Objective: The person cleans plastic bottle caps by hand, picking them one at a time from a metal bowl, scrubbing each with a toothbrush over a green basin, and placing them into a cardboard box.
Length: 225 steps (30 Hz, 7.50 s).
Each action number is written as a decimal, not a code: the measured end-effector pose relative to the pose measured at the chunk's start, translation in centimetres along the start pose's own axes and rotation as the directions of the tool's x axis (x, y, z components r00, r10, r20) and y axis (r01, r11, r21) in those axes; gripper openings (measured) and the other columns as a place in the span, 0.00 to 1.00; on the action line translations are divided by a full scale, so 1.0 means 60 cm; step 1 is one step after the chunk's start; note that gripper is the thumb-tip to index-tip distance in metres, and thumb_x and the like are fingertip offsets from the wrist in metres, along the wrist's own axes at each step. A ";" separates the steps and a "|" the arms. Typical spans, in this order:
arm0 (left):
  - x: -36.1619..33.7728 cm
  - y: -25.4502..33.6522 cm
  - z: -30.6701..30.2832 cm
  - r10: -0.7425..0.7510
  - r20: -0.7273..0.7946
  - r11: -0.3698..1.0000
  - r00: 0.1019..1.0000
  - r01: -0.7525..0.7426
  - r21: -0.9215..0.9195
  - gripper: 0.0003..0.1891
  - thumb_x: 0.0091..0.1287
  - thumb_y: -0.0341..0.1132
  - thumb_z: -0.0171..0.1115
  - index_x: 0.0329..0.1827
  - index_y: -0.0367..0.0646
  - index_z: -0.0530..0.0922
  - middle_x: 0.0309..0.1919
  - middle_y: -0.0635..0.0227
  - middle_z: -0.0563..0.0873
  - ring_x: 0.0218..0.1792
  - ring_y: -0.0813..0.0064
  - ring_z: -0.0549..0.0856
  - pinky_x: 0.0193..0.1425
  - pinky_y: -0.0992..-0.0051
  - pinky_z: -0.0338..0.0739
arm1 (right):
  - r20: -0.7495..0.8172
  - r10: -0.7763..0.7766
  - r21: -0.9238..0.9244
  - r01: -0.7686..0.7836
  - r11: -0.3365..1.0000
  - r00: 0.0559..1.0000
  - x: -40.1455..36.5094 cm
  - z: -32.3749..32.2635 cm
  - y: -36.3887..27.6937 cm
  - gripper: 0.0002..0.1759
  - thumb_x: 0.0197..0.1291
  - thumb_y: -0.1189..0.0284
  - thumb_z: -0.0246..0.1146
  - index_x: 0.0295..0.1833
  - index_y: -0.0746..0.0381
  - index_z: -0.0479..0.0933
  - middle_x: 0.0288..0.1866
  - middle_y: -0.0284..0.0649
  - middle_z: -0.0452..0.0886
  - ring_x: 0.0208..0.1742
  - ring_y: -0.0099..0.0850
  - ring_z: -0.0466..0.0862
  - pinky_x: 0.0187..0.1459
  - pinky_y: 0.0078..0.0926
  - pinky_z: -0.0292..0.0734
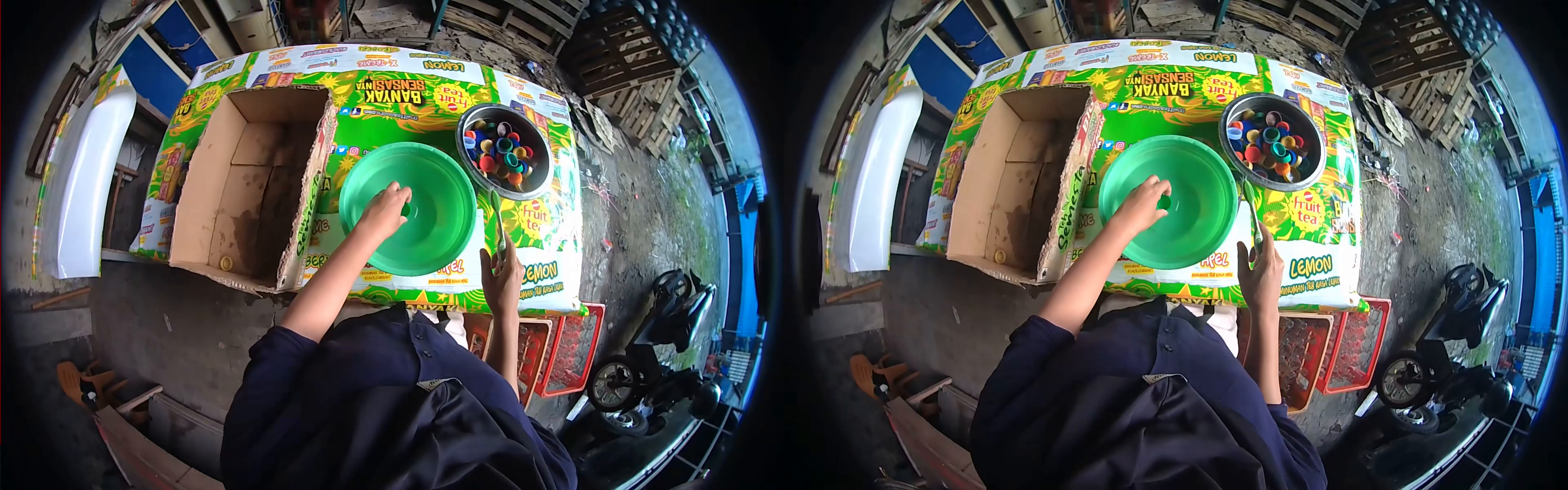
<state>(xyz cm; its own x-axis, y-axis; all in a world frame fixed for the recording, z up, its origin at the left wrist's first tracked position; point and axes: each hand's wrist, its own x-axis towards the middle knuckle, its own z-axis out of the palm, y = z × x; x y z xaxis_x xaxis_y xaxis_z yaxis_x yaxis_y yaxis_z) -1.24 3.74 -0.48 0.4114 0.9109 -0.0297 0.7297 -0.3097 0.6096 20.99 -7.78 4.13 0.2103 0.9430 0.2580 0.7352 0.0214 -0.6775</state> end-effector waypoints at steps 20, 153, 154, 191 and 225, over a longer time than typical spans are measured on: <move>0.001 0.022 -0.055 0.051 -0.040 0.987 0.998 -0.057 -0.150 0.17 0.49 0.26 0.67 0.41 0.39 0.73 0.38 0.58 0.79 0.37 0.63 0.81 0.43 0.67 0.77 | 0.015 -0.042 0.041 0.041 0.998 0.999 -0.020 0.014 -0.014 0.23 0.53 0.75 0.64 0.55 0.69 0.68 0.19 0.40 0.70 0.19 0.29 0.69 0.24 0.28 0.65; -0.066 0.035 0.032 -0.034 0.157 0.218 0.987 0.160 -0.963 0.23 0.73 0.50 0.36 0.54 0.42 0.72 0.38 0.70 0.81 0.38 0.83 0.78 0.40 0.79 0.73 | 0.301 -0.084 0.292 -0.008 0.956 0.950 0.017 0.060 -0.120 0.28 0.55 0.67 0.64 0.59 0.64 0.66 0.13 0.38 0.68 0.13 0.24 0.63 0.18 0.27 0.60; -0.071 0.035 0.031 -0.006 0.216 0.179 0.976 0.213 -0.960 0.24 0.73 0.51 0.36 0.55 0.42 0.72 0.37 0.71 0.81 0.38 0.84 0.78 0.40 0.79 0.73 | 0.300 -0.093 0.271 0.009 0.962 0.949 0.020 0.068 -0.121 0.27 0.54 0.67 0.65 0.58 0.65 0.67 0.13 0.38 0.68 0.13 0.23 0.63 0.18 0.25 0.60; -0.268 -0.376 -0.237 -0.937 0.272 0.349 0.219 0.621 0.702 0.17 0.57 0.43 0.64 0.44 0.40 0.81 0.41 0.55 0.84 0.36 0.66 0.85 0.42 0.67 0.79 | 0.006 0.036 0.084 -0.036 0.996 0.999 0.096 0.016 0.030 0.22 0.54 0.72 0.64 0.54 0.67 0.70 0.16 0.35 0.65 0.15 0.23 0.63 0.19 0.25 0.59; 0.023 -0.011 0.022 -0.018 -0.060 0.999 0.998 0.016 -0.029 0.28 0.43 0.17 0.63 0.51 0.43 0.73 0.40 0.60 0.80 0.45 0.56 0.78 0.53 0.65 0.74 | 0.183 -0.001 0.065 -0.011 0.998 0.983 0.051 -0.023 0.040 0.19 0.53 0.74 0.64 0.49 0.71 0.70 0.13 0.40 0.67 0.13 0.29 0.67 0.19 0.29 0.61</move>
<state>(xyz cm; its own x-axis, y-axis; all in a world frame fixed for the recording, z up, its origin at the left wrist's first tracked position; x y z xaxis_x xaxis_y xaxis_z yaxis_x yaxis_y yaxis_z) -0.43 4.82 -2.00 0.3648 0.9311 0.0066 0.7201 -0.2866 0.6319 24.31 -5.29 4.26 0.0877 0.9879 0.1282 0.6892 0.0327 -0.7238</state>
